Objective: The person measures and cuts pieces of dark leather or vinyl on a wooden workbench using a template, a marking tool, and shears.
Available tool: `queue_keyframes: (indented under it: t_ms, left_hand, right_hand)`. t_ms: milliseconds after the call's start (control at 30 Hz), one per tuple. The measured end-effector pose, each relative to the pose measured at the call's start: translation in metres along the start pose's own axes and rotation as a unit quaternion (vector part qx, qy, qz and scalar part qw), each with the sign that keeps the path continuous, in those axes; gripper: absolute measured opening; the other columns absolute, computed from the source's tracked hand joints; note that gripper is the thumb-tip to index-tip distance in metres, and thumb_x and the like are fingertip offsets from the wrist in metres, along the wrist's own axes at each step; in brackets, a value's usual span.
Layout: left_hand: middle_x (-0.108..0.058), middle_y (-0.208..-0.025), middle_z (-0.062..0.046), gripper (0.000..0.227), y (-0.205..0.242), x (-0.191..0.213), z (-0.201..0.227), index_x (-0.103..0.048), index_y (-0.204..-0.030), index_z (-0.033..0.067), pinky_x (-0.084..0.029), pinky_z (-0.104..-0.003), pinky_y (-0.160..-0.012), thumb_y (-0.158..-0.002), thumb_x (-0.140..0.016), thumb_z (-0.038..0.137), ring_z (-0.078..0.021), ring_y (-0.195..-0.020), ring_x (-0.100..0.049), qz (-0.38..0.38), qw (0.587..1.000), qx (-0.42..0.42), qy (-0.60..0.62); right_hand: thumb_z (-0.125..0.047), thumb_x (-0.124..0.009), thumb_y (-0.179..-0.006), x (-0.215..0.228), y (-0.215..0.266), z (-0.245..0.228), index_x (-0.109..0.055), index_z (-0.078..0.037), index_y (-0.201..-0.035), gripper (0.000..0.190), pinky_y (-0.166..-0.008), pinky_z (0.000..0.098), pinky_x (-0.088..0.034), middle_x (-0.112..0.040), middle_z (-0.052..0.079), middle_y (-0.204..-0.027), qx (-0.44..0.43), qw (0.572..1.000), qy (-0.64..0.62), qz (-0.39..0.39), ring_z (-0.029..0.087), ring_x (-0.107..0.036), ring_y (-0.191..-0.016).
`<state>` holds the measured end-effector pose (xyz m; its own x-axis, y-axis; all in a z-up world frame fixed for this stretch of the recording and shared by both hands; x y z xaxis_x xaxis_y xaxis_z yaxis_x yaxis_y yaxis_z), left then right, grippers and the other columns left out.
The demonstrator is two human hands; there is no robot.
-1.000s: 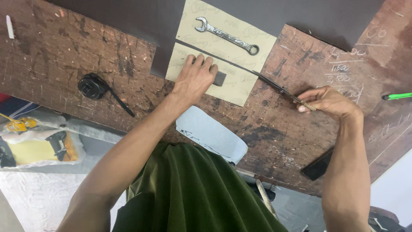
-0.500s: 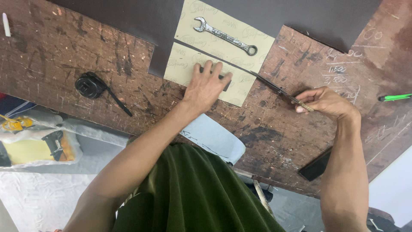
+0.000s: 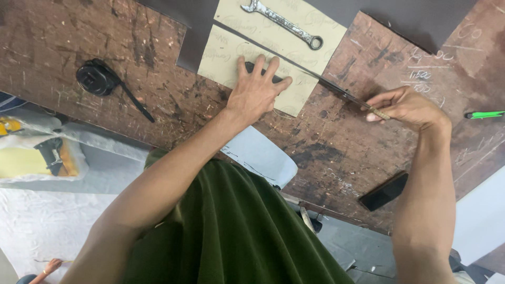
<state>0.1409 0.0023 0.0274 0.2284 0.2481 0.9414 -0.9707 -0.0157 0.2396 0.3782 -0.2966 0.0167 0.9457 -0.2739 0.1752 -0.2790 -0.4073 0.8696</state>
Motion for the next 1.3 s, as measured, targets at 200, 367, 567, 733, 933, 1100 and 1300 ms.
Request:
queue_keyframes:
  t_ms: [200,367,567,733,933,1100,1300]
  left_hand:
    - [-0.041,-0.145,-0.018,0.074,-0.003,-0.005,-0.002,-0.057,-0.140,0.0307,-0.035,-0.076,-0.101,-0.072,-0.085,0.030,-0.0398,-0.131,-0.040,0.000,1.000,-0.002,-0.004]
    - [-0.039,-0.146,-0.020,0.078,-0.004,-0.011,-0.001,-0.055,-0.142,0.0316,-0.035,-0.077,-0.099,-0.071,-0.086,0.035,-0.0407,-0.130,-0.040,-0.005,1.000,-0.008,-0.018]
    - [-0.038,-0.147,-0.021,0.081,-0.004,-0.013,-0.002,-0.054,-0.144,0.0315,-0.035,-0.078,-0.100,-0.070,-0.087,0.040,-0.0412,-0.131,-0.039,-0.021,1.000,-0.009,-0.016]
    - [-0.037,-0.147,-0.021,0.081,-0.004,-0.012,-0.002,-0.054,-0.144,0.0319,-0.035,-0.078,-0.100,-0.071,-0.087,0.042,-0.0412,-0.131,-0.039,-0.020,1.000,-0.012,-0.016]
    - [-0.038,-0.148,-0.021,0.080,-0.003,-0.015,-0.003,-0.054,-0.144,0.0317,-0.034,-0.078,-0.100,-0.072,-0.087,0.042,-0.0416,-0.132,-0.039,-0.017,1.000,-0.014,-0.011]
    - [-0.037,-0.148,-0.021,0.081,-0.004,-0.017,-0.003,-0.054,-0.143,0.0322,-0.034,-0.078,-0.099,-0.070,-0.087,0.043,-0.0416,-0.130,-0.040,-0.010,1.000,-0.017,-0.009]
    - [-0.039,-0.147,-0.021,0.080,0.000,-0.017,-0.004,-0.055,-0.144,0.0315,-0.036,-0.076,-0.100,-0.071,-0.086,0.040,-0.0416,-0.131,-0.041,0.012,1.000,-0.015,-0.014]
  right_hand:
    - [-0.007,-0.086,-0.072,0.002,-0.001,-0.005,-0.076,0.003,-0.111,0.042,-0.063,0.0289,-0.059,-0.079,0.016,-0.092,-0.013,0.999,0.033,0.009,0.018,-0.073,-0.072]
    - [-0.005,-0.086,-0.072,0.006,-0.004,0.003,-0.076,0.003,-0.110,0.040,-0.060,0.0290,-0.058,-0.078,0.019,-0.091,-0.028,0.999,0.018,0.023,0.020,-0.072,-0.070]
    - [-0.005,-0.084,-0.072,0.007,-0.008,0.012,-0.076,0.005,-0.107,0.037,-0.056,0.0292,-0.058,-0.078,0.019,-0.090,-0.004,0.999,-0.033,0.004,0.019,-0.073,-0.068]
    - [-0.005,-0.086,-0.072,0.009,-0.006,0.008,-0.077,0.002,-0.107,0.037,-0.057,0.0287,-0.057,-0.078,0.018,-0.088,0.006,1.000,0.024,0.013,0.019,-0.071,-0.068]
    - [-0.008,-0.086,-0.070,0.006,-0.002,-0.003,-0.078,0.001,-0.106,0.038,-0.055,0.0294,-0.058,-0.079,0.014,-0.086,-0.009,0.997,0.062,0.038,0.018,-0.073,-0.067]
    - [-0.009,-0.089,-0.068,0.001,0.004,-0.010,-0.079,0.000,-0.105,0.039,-0.057,0.0314,-0.057,-0.079,0.016,-0.086,-0.025,0.994,0.096,0.045,0.020,-0.069,-0.066]
    - [-0.010,-0.090,-0.064,-0.012,0.003,-0.021,-0.078,-0.003,-0.104,0.042,-0.063,0.0287,-0.057,-0.079,0.014,-0.089,-0.039,0.997,0.054,0.037,0.017,-0.072,-0.071]
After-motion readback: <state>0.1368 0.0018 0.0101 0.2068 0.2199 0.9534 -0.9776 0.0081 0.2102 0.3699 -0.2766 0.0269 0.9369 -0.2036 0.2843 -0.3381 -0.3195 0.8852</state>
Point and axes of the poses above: each hand's wrist, its own y-axis away from the middle knuckle, its own x-axis out of the back of the hand, z = x × y, the point moved 4 cm from there along -y, towards the middle knuckle
